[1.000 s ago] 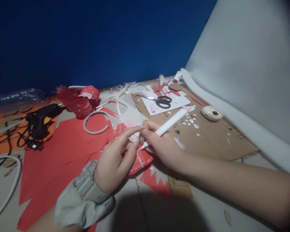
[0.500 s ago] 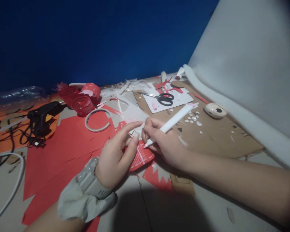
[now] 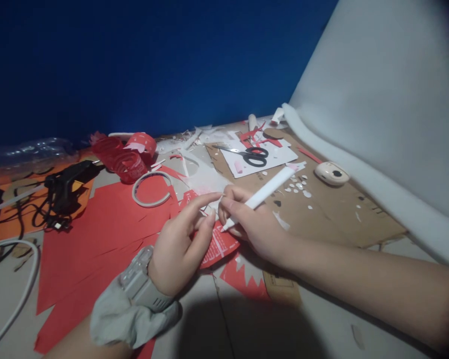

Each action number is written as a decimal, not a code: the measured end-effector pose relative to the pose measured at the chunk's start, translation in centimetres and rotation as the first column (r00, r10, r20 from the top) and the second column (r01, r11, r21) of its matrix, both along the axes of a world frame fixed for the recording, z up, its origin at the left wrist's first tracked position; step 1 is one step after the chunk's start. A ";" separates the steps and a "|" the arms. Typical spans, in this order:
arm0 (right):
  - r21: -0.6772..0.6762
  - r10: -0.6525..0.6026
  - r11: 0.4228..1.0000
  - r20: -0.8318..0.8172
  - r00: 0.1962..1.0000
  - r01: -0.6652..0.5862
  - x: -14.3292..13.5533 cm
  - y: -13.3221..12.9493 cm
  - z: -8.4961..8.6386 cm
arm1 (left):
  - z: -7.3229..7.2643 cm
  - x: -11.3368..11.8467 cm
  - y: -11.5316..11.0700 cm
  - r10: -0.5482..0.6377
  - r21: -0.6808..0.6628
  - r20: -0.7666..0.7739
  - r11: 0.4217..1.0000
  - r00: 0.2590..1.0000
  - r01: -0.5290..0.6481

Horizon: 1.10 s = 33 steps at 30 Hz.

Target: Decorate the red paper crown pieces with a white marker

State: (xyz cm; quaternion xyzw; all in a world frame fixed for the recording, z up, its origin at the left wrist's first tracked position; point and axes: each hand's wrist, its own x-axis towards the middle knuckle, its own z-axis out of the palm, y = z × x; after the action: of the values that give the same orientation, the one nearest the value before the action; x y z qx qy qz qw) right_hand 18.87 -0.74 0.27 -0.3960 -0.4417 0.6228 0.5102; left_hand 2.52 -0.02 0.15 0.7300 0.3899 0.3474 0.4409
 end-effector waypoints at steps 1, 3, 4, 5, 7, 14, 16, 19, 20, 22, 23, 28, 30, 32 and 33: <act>-0.001 0.002 1.000 -0.002 1.000 -0.002 0.0 0.0 0.0 | 0.0 0.0 0.0 0.005 0.004 -0.002 1.000 1.000 -0.005; -0.005 0.006 1.000 -0.004 1.000 -0.006 0.0 0.0 0.0 | 0.0 0.0 0.0 0.017 0.017 -0.016 1.000 1.000 -0.017; -0.006 0.007 1.000 -0.003 1.000 -0.007 0.0 0.0 0.0 | 0.0 0.0 0.0 0.023 0.024 -0.025 0.999 0.999 -0.022; -0.003 0.007 1.000 -0.002 1.000 -0.007 0.0 0.0 0.0 | 0.0 0.0 0.1 0.027 0.032 -0.031 0.999 0.999 -0.026; 0.004 0.005 1.000 0.003 1.000 -0.005 0.0 0.0 -0.1 | 0.0 0.0 0.0 0.027 0.037 -0.034 0.999 0.999 -0.026; 0.013 0.030 0.999 -0.043 0.999 -0.030 0.0 0.0 0.0 | 0.1 0.0 0.0 0.034 0.034 -0.016 0.999 0.999 -0.034; 0.017 0.043 0.999 -0.069 0.997 -0.042 0.0 0.0 0.0 | 0.0 0.0 0.0 0.035 0.034 -0.010 0.999 0.999 -0.034; 0.017 0.039 0.999 -0.103 0.994 -0.037 0.0 0.1 0.0 | -0.1 0.0 0.0 0.035 0.030 0.002 0.999 0.999 -0.035; 0.022 0.029 0.999 -0.109 0.994 -0.027 0.1 0.1 0.0 | -0.2 0.0 0.0 0.036 0.027 0.002 0.999 0.999 -0.036; 0.038 0.015 0.999 -0.108 0.994 -0.011 0.1 0.0 0.0 | -0.2 0.0 0.1 0.040 0.017 0.005 0.999 0.999 -0.040; 0.044 0.012 0.999 -0.102 0.995 -0.008 0.1 0.0 0.0 | -0.2 0.0 0.1 0.042 0.013 0.009 0.999 0.999 -0.042; 0.023 0.023 1.000 -0.082 0.996 -0.021 0.1 -0.1 0.0 | -0.4 -0.1 0.1 0.040 0.004 0.016 0.999 0.999 -0.040; 0.015 0.019 1.000 -0.069 0.997 -0.018 0.1 -0.1 -0.1 | -0.4 -0.1 0.1 0.037 0.010 0.011 0.999 0.999 -0.037; 0.020 0.014 1.000 -0.048 0.999 -0.014 0.1 -0.1 -0.2 | -0.4 -0.1 0.2 0.037 0.020 0.002 0.999 0.999 -0.037; 0.026 0.013 1.000 -0.040 0.999 -0.012 0.1 -0.1 -0.2 | -0.4 -0.1 0.2 0.037 0.024 0.000 0.999 0.999 -0.037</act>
State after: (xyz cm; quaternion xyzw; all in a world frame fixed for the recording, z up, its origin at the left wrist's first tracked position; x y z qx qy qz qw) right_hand 18.95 -0.79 0.07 -0.3740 -0.4417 0.6280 0.5203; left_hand 2.44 0.16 -0.23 0.7278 0.3993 0.3600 0.4258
